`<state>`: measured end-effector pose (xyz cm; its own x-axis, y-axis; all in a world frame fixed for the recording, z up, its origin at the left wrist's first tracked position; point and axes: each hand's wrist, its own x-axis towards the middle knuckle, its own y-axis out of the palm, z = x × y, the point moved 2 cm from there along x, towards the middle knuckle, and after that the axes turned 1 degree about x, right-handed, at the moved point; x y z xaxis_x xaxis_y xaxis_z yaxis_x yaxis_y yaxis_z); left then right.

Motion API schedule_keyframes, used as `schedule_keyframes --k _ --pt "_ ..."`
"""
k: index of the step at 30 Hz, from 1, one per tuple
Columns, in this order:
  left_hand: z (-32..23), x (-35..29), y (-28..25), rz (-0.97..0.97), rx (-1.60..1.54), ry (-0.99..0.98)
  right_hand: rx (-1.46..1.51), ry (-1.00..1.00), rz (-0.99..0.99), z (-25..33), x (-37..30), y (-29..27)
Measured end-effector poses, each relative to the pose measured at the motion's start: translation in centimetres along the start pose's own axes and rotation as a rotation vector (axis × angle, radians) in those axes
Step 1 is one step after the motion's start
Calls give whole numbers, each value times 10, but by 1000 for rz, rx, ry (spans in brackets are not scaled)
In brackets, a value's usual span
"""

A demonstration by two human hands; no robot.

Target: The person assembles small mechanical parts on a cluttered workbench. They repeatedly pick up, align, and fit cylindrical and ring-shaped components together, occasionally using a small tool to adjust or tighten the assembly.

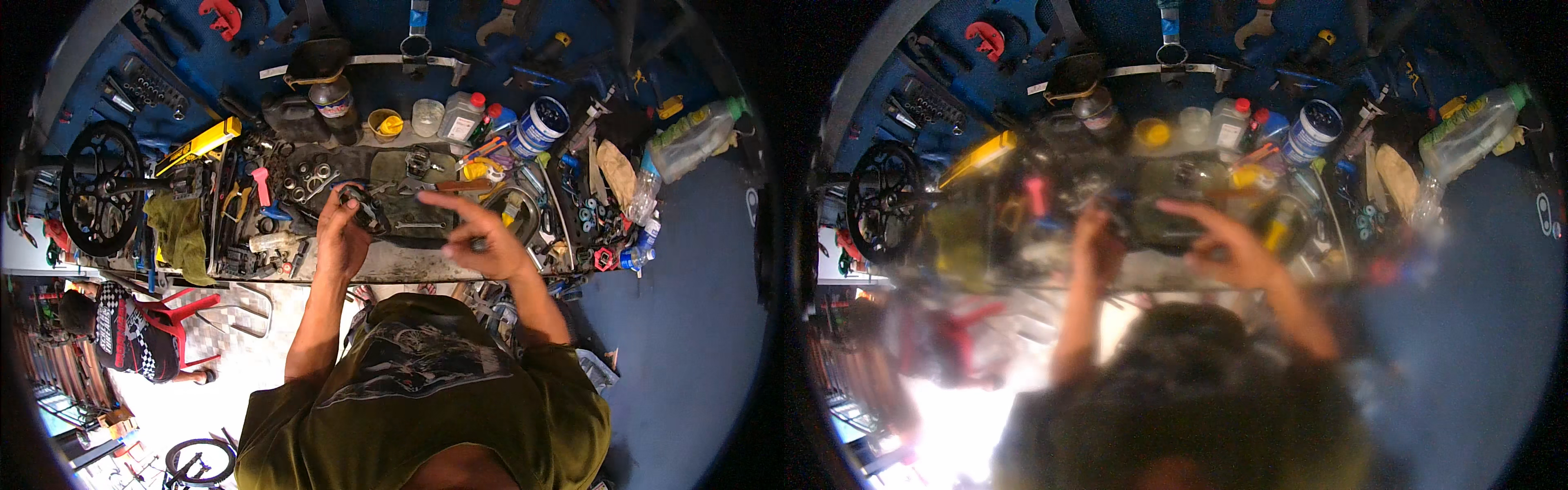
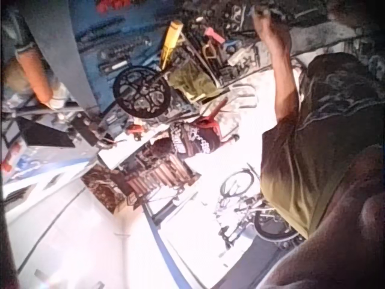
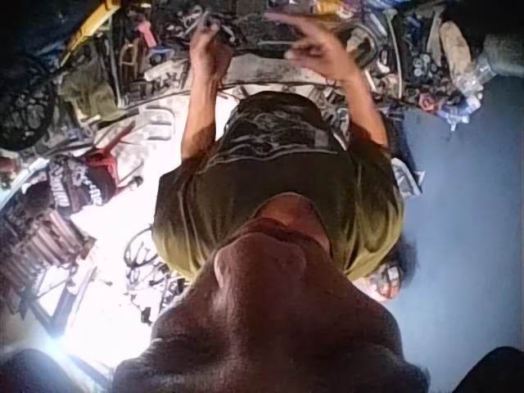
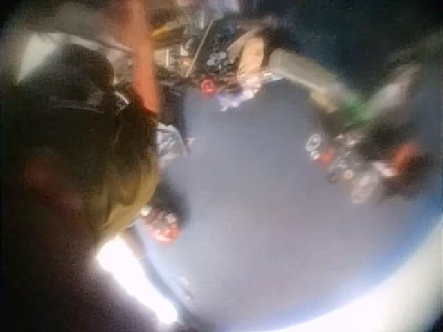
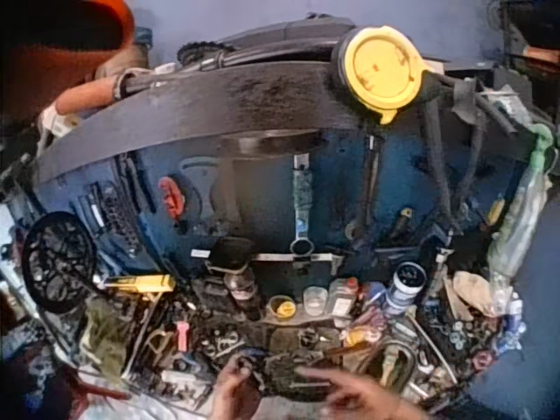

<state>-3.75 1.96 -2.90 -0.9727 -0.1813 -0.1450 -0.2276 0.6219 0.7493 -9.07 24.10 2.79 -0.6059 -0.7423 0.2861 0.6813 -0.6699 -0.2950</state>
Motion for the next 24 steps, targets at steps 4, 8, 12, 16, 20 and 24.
schedule_keyframes --k 4,8,12,16,20,24 --pt "-3 5 -4 65 85 92 168 224 62 13 9 32" --pt "-13 -3 0 74 200 159 237 254 59 13 12 41" --pt "-17 -11 -4 36 367 295 320 225 71 14 13 46" --pt "-22 -15 -6 22 523 461 393 194 45 6 12 57" --pt "-31 -25 3 3 676 521 386 209 83 7 12 60" --pt "-34 -30 8 -4 754 537 361 146 98 1 12 63"
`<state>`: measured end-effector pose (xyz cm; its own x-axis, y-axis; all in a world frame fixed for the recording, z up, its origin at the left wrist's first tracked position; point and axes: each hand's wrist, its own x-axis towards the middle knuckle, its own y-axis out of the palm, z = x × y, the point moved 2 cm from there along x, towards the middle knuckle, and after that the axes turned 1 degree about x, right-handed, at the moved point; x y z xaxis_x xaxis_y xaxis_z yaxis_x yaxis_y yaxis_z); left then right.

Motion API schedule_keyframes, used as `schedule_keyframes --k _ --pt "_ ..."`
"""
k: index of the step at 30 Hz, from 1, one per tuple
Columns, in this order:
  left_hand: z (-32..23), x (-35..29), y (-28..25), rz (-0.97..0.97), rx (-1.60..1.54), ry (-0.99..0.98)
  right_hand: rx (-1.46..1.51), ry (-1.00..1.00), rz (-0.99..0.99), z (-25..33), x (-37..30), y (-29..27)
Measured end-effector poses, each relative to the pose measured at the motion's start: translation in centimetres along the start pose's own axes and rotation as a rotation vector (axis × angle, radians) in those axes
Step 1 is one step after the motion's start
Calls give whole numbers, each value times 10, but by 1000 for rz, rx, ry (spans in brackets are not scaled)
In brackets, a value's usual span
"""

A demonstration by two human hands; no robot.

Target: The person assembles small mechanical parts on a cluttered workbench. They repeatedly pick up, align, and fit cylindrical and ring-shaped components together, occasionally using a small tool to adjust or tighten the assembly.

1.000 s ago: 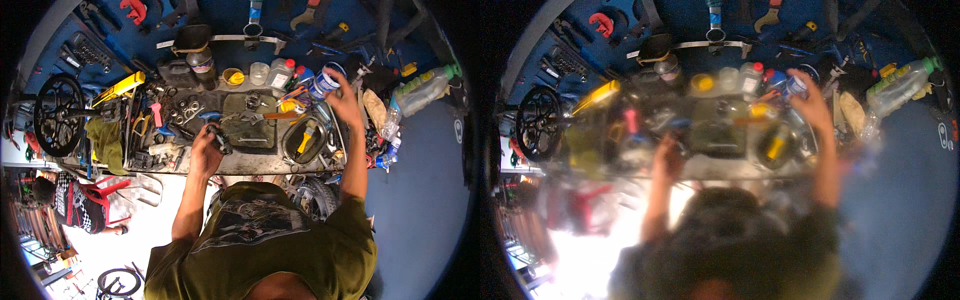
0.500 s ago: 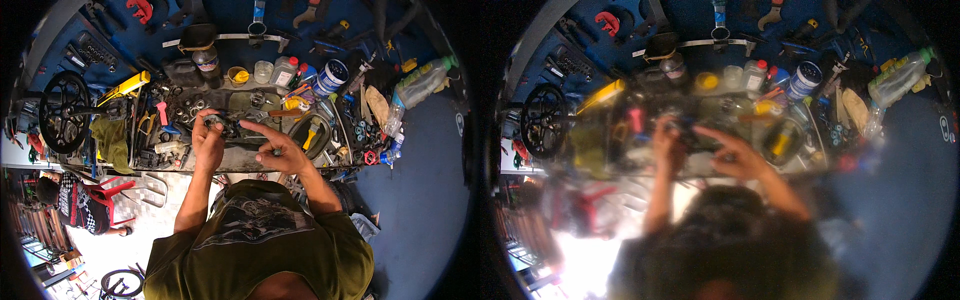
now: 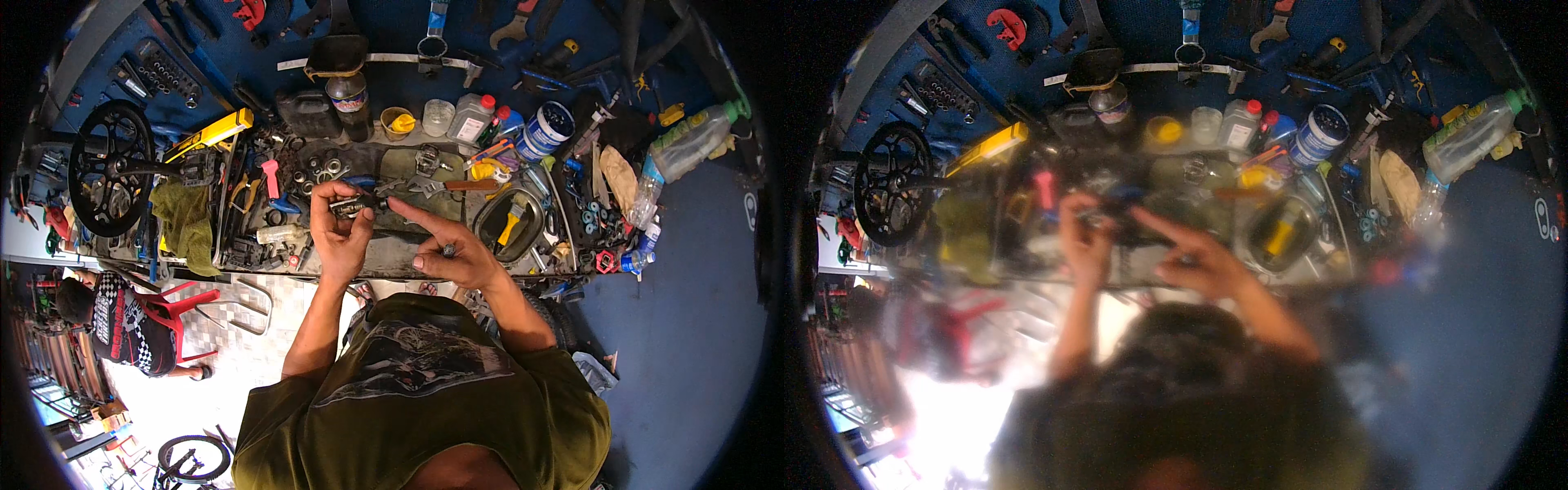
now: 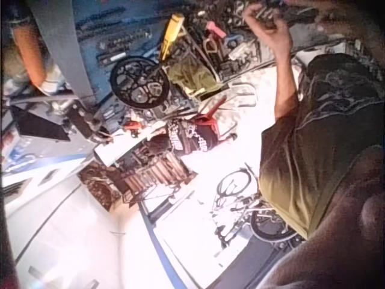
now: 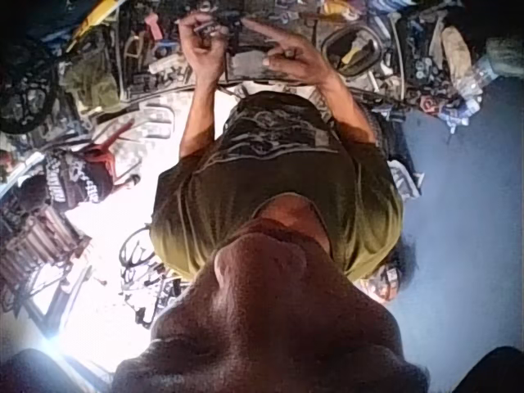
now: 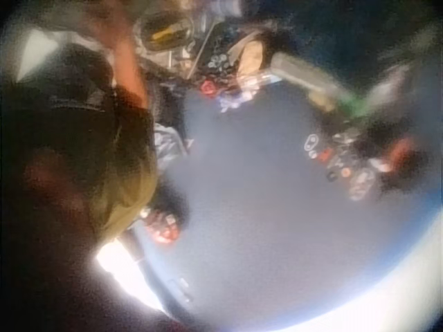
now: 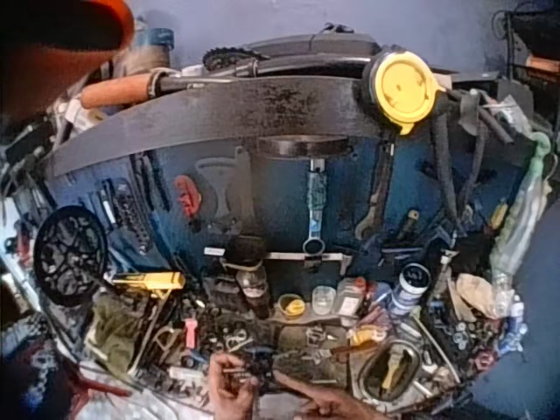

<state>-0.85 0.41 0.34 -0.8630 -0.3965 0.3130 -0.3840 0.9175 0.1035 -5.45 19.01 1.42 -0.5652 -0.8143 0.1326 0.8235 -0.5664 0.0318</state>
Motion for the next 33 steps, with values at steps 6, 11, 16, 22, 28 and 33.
schedule_keyframes --k 6,11,16,22,28,33 --pt "0 0 -1 45 -6 91 1131 170 101 -9 -4 8" --pt "10 5 -7 58 -93 -65 1357 126 78 -8 -7 5" --pt "7 12 -3 67 -642 -428 493 78 -11 11 -9 -9" --pt "-7 9 8 42 -710 -518 -280 -6 -17 28 4 -1" --pt "4 8 2 65 -694 -484 -935 -187 -163 24 10 5" --pt "3 7 2 20 -685 -502 -1274 -232 -163 34 3 -9"
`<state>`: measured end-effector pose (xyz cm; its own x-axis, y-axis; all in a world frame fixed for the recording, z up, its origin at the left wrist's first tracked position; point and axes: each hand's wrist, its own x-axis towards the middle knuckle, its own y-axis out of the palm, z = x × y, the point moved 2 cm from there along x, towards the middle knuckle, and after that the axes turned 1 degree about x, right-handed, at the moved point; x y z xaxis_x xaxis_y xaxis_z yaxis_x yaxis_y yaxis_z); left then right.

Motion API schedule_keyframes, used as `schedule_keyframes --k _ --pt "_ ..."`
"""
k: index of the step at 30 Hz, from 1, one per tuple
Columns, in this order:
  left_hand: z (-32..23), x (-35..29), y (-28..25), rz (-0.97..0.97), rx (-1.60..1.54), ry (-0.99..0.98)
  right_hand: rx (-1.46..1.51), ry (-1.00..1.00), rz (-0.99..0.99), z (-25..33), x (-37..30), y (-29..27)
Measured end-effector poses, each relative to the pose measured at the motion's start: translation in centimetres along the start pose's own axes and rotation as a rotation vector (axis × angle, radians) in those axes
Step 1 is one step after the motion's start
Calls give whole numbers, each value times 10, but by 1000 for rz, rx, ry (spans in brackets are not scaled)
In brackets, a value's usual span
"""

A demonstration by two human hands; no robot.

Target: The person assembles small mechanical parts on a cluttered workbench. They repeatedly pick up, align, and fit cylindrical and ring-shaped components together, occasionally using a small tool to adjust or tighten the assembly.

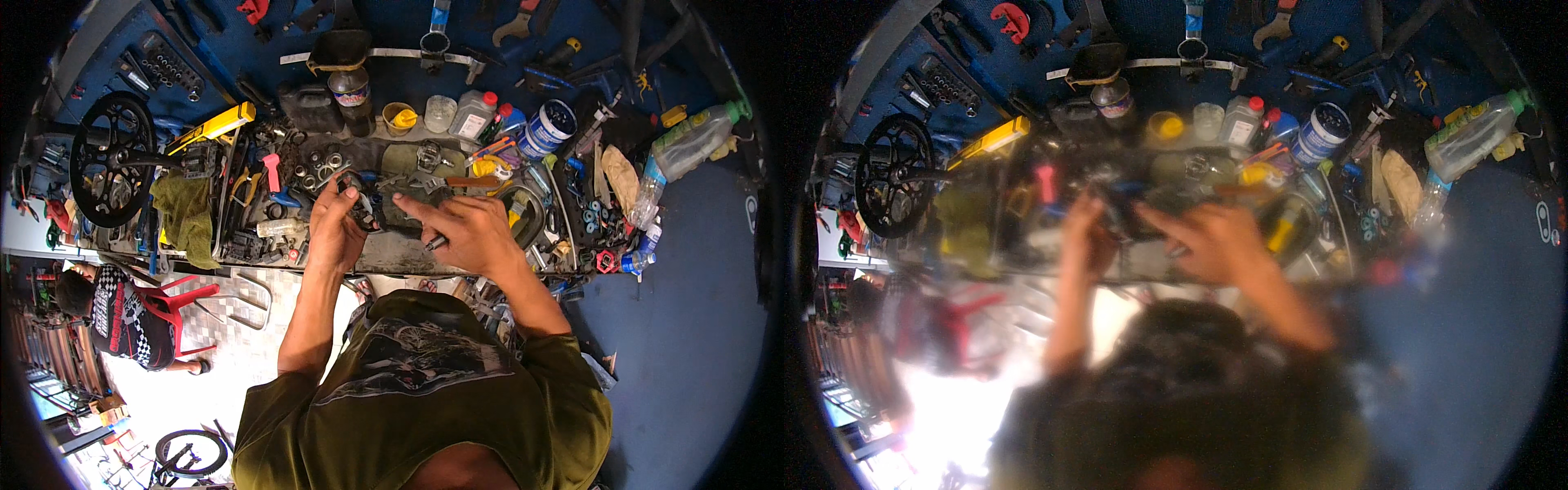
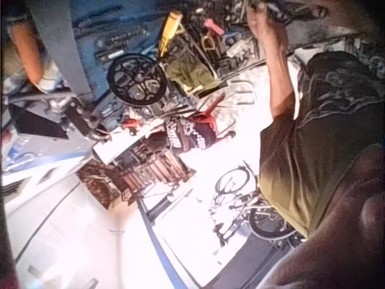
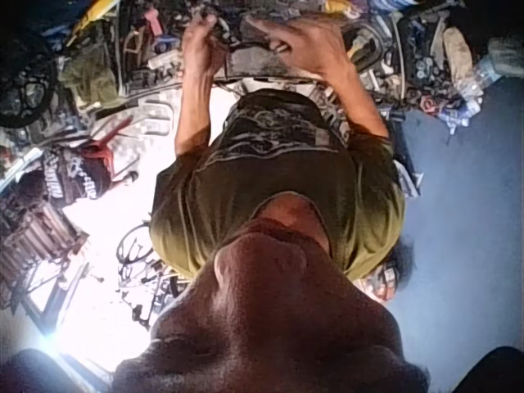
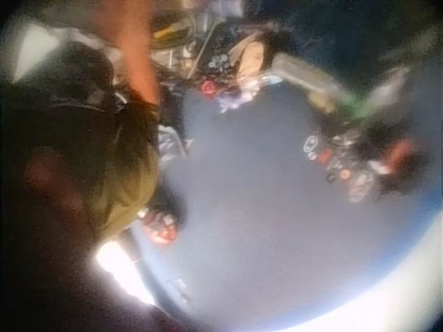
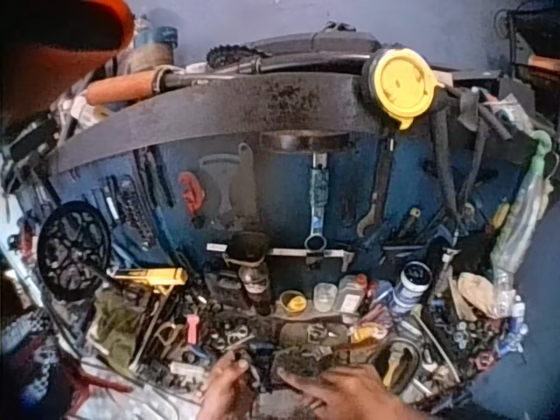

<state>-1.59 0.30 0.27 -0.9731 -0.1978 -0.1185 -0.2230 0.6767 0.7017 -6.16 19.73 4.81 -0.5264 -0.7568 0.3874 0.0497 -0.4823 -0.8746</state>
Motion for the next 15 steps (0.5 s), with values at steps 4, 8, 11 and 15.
schedule_keyframes --k 4,8,11,15 --pt "0 0 5 -24 13 -18 95 56 -19 7 5 -3" --pt "2 4 0 -32 32 3 93 26 14 7 0 3" --pt "6 8 -8 -36 12 27 181 100 120 -2 -5 -1" --pt "3 8 -5 23 56 61 343 423 204 -11 -1 -17"
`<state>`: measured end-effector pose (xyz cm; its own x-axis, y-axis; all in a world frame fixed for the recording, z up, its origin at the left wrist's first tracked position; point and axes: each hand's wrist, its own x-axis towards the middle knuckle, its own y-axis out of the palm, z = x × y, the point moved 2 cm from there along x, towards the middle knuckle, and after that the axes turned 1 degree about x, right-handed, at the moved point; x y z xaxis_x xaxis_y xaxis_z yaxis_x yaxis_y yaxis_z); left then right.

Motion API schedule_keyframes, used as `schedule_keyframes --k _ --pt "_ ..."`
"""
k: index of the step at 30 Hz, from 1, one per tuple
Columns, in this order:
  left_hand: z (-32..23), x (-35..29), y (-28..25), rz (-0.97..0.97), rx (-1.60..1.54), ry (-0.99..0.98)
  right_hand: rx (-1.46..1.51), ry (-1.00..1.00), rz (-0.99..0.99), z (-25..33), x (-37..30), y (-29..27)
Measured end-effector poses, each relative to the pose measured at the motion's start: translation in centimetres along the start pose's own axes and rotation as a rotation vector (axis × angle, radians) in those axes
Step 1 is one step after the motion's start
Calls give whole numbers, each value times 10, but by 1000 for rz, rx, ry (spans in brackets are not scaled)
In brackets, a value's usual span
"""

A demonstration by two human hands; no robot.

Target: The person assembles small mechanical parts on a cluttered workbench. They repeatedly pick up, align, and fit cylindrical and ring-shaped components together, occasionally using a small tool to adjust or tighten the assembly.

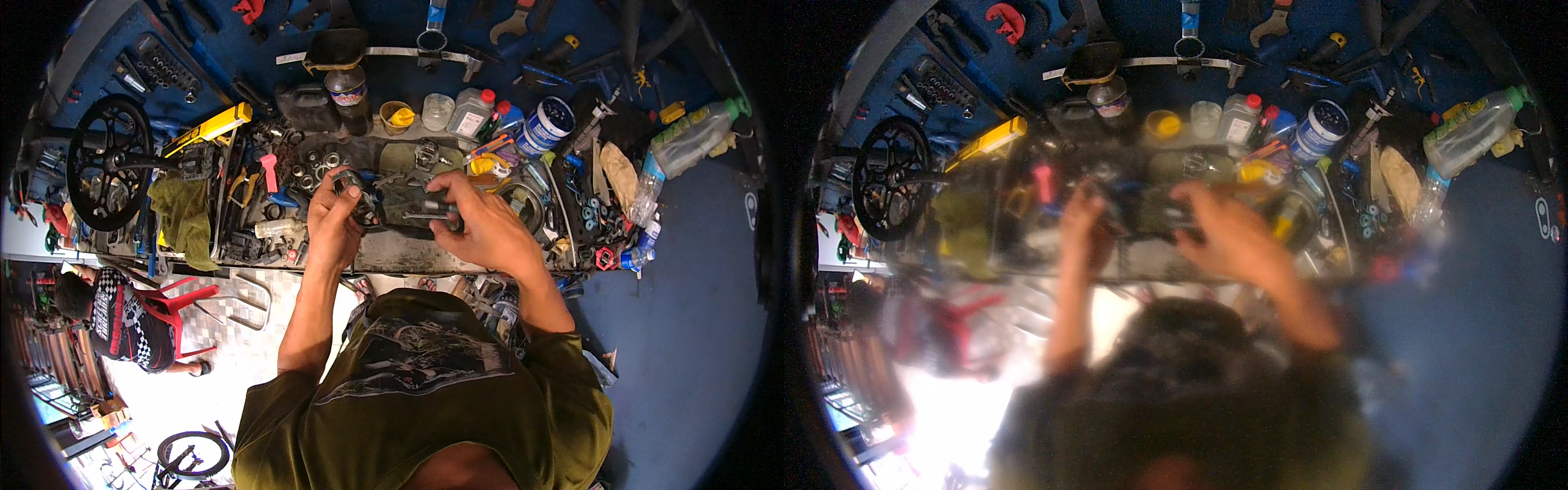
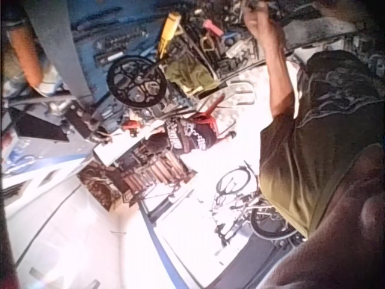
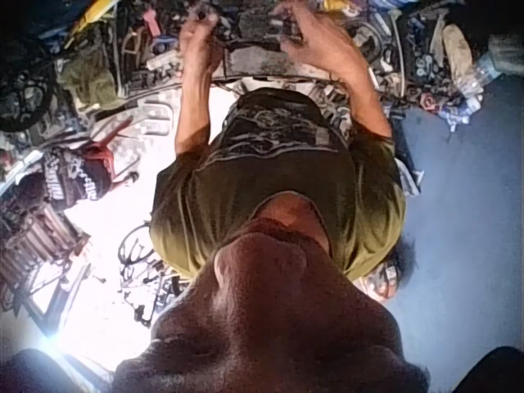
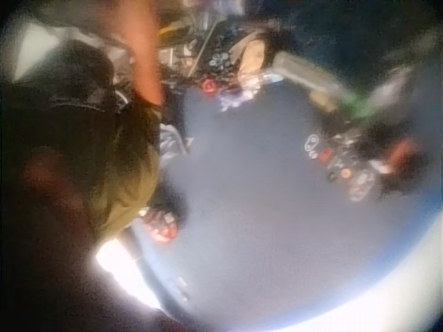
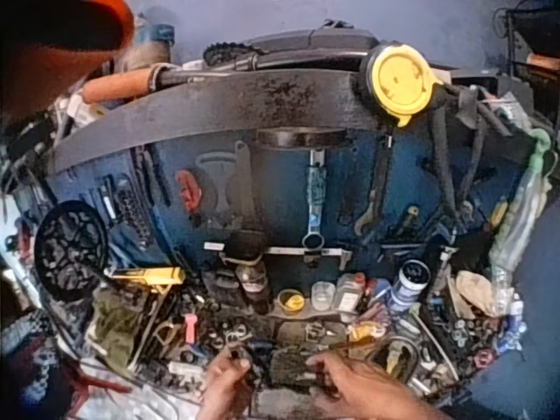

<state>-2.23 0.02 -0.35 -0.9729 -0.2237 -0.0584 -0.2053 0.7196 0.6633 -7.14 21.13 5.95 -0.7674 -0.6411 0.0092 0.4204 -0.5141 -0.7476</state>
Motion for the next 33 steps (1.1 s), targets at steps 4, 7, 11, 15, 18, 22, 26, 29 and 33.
schedule_keyframes --k 4,7,11,15,18,22,26,29,33 --pt "1 -3 4 30 36 25 26 -293 -201 15 6 -6" --pt "-3 -5 6 52 95 36 18 -310 -191 23 7 -8" --pt "-7 -7 9 33 159 51 -48 -364 -184 25 12 -2" --pt "-9 -7 7 21 311 119 -67 -367 -156 27 15 1" --pt "-9 -7 8 33 456 160 -40 -351 -116 24 21 11" --pt "-7 -7 12 45 363 134 88 -331 -84 28 25 19" --pt "-7 -7 2 29 380 108 125 -313 -93 28 22 11" --pt "-9 -7 0 14 348 94 -2 -361 -165 19 19 -4" --pt "-8 -8 8 19 374 103 -80 -484 -235 6 17 5"
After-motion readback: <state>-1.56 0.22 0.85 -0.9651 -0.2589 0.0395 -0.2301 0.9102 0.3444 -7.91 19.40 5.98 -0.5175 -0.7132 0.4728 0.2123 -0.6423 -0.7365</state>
